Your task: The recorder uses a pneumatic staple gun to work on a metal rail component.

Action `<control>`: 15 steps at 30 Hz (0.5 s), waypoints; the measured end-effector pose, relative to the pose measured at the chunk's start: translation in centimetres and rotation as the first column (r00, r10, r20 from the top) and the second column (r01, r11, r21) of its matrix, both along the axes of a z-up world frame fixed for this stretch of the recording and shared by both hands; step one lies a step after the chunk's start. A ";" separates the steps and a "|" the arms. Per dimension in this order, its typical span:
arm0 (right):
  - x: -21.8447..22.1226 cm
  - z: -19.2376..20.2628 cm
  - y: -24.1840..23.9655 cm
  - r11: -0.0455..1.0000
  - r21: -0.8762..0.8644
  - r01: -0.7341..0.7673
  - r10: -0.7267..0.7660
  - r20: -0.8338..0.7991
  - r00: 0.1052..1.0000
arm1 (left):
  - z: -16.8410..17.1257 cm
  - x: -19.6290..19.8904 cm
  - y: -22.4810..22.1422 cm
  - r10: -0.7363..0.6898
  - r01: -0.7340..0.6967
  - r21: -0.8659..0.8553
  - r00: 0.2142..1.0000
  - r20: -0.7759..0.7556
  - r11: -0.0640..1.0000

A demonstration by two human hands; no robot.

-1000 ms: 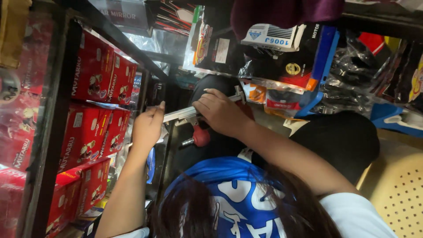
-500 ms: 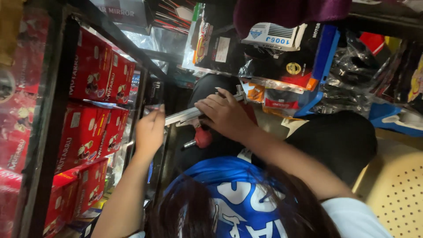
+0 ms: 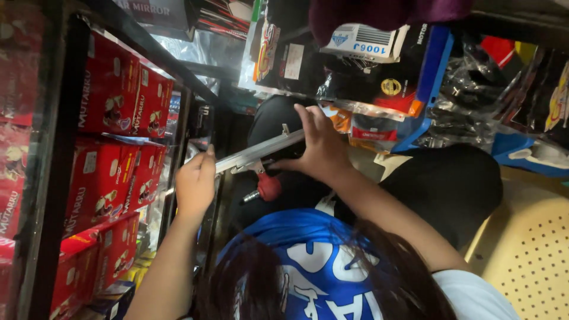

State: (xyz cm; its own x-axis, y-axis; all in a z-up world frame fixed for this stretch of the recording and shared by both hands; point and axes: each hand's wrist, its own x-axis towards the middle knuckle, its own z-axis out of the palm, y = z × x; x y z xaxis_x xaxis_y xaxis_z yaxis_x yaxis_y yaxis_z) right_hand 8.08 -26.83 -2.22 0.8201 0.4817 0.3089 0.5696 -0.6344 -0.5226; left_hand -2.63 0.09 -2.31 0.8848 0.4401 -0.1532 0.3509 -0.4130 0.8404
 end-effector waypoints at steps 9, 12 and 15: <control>-0.2 -1.8 1.1 0.996 0.019 0.090 -0.089 -0.071 0.994 | 1.9 0.6 -0.5 0.001 0.002 0.060 0.999 -0.039 0.998; 0.1 -1.5 1.3 0.989 0.083 0.126 -0.123 -0.046 0.991 | 4.8 1.0 -1.5 -0.005 0.009 0.112 0.999 -0.032 0.994; 0.0 -1.4 1.3 0.981 0.087 0.173 -0.160 -0.138 0.977 | 5.0 0.9 -1.5 -0.016 0.021 0.181 0.999 -0.028 0.983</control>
